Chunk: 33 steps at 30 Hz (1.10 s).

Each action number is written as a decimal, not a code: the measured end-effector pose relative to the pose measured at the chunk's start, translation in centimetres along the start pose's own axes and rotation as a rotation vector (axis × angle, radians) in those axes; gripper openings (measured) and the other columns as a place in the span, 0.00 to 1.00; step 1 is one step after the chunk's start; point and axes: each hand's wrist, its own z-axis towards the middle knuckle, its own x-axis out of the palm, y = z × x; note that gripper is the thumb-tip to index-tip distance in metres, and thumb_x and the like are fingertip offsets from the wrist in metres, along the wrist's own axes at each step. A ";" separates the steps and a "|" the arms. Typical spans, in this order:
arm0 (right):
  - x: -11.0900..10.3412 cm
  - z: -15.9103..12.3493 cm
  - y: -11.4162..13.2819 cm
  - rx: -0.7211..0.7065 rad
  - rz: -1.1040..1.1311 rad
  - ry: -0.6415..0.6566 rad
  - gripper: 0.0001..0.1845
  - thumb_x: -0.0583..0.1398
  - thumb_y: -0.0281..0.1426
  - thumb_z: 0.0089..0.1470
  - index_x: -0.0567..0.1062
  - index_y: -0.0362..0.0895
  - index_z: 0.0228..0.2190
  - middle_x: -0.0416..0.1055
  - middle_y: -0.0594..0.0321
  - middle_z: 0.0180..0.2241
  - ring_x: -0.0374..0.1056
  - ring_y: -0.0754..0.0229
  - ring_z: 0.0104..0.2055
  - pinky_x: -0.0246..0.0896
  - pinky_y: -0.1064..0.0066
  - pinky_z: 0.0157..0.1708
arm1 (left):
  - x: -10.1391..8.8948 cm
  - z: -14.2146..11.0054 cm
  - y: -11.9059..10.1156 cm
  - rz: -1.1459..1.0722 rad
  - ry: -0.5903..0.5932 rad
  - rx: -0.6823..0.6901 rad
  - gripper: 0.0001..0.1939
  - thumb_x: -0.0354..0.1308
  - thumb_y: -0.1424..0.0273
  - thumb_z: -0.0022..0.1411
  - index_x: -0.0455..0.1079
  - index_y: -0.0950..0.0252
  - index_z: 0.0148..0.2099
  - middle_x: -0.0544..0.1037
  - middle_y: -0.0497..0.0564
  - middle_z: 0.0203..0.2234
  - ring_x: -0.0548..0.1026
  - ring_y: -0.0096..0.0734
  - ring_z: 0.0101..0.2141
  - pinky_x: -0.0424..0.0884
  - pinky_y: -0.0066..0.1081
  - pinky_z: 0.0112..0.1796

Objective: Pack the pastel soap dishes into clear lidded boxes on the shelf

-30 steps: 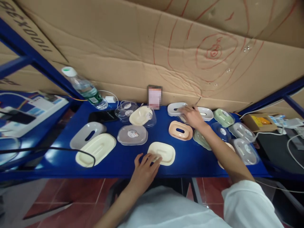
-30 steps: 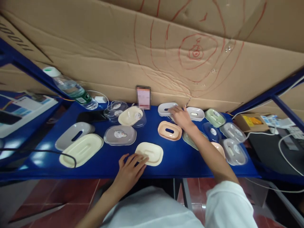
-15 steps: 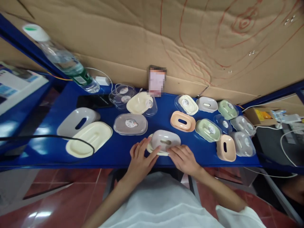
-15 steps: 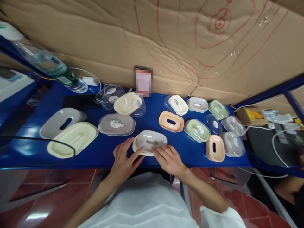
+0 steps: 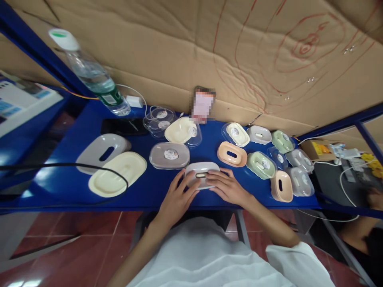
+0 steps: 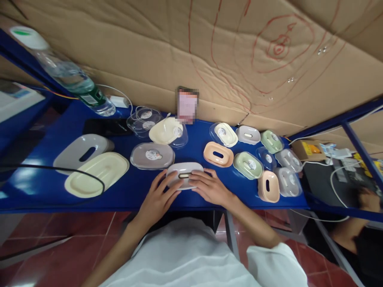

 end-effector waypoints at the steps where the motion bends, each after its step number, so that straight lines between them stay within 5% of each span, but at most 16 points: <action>1: 0.2 0.1 -0.2 0.001 0.003 -0.015 0.13 0.61 0.31 0.72 0.78 0.47 0.55 0.80 0.54 0.58 0.70 0.55 0.68 0.57 0.55 0.68 | 0.0 0.0 0.1 -0.021 -0.003 -0.010 0.19 0.60 0.73 0.73 0.74 0.61 0.64 0.74 0.59 0.65 0.59 0.54 0.73 0.70 0.53 0.66; 7: 2.2 -0.7 0.1 0.024 -0.103 0.046 0.15 0.60 0.31 0.72 0.79 0.47 0.56 0.77 0.51 0.62 0.67 0.51 0.70 0.60 0.50 0.70 | 0.2 -0.4 0.4 -0.087 0.015 -0.040 0.20 0.60 0.75 0.72 0.76 0.57 0.63 0.76 0.56 0.64 0.60 0.54 0.73 0.69 0.57 0.67; 12: 0.4 -0.6 0.2 -0.005 -0.124 0.054 0.16 0.60 0.37 0.73 0.79 0.46 0.57 0.74 0.53 0.64 0.67 0.50 0.70 0.59 0.51 0.71 | 0.3 -0.3 0.3 -0.070 0.031 -0.037 0.18 0.60 0.74 0.72 0.78 0.57 0.61 0.76 0.55 0.64 0.62 0.53 0.72 0.69 0.55 0.66; 17: -1.5 7.3 -1.5 0.232 -0.077 -0.048 0.20 0.54 0.39 0.75 0.76 0.49 0.62 0.71 0.53 0.66 0.65 0.49 0.71 0.59 0.51 0.70 | 0.2 -0.1 -0.1 -0.033 0.031 -0.042 0.18 0.60 0.72 0.73 0.77 0.57 0.62 0.76 0.55 0.65 0.62 0.55 0.72 0.69 0.55 0.66; 20: 0.3 14.1 -2.8 0.417 -0.073 -0.120 0.32 0.55 0.48 0.73 0.65 0.44 0.69 0.59 0.46 0.73 0.55 0.43 0.75 0.57 0.45 0.70 | 0.2 0.0 -0.1 -0.026 0.032 -0.035 0.17 0.59 0.72 0.73 0.77 0.58 0.61 0.75 0.54 0.64 0.63 0.55 0.71 0.70 0.54 0.65; 23: 2.8 18.3 -3.6 0.592 -0.017 -0.053 0.43 0.59 0.55 0.68 0.59 0.44 0.72 0.52 0.42 0.75 0.52 0.33 0.76 0.58 0.35 0.67 | 0.1 0.0 -0.1 -0.040 0.027 -0.046 0.17 0.59 0.73 0.73 0.77 0.59 0.61 0.76 0.54 0.64 0.63 0.54 0.71 0.70 0.54 0.66; 26: 3.6 18.9 -4.3 0.662 0.060 -0.022 0.43 0.60 0.56 0.67 0.60 0.46 0.71 0.52 0.42 0.75 0.55 0.33 0.74 0.63 0.36 0.65 | 0.0 -0.1 0.0 -0.068 0.010 -0.058 0.17 0.59 0.74 0.73 0.77 0.58 0.60 0.76 0.55 0.64 0.63 0.53 0.71 0.70 0.53 0.66; 33: 1.8 18.5 -5.4 0.778 0.040 0.011 0.40 0.65 0.56 0.61 0.67 0.46 0.63 0.65 0.44 0.66 0.70 0.33 0.62 0.71 0.37 0.56 | 0.1 0.0 0.0 -0.098 -0.007 -0.065 0.18 0.61 0.75 0.71 0.77 0.57 0.61 0.76 0.55 0.63 0.63 0.54 0.71 0.70 0.56 0.66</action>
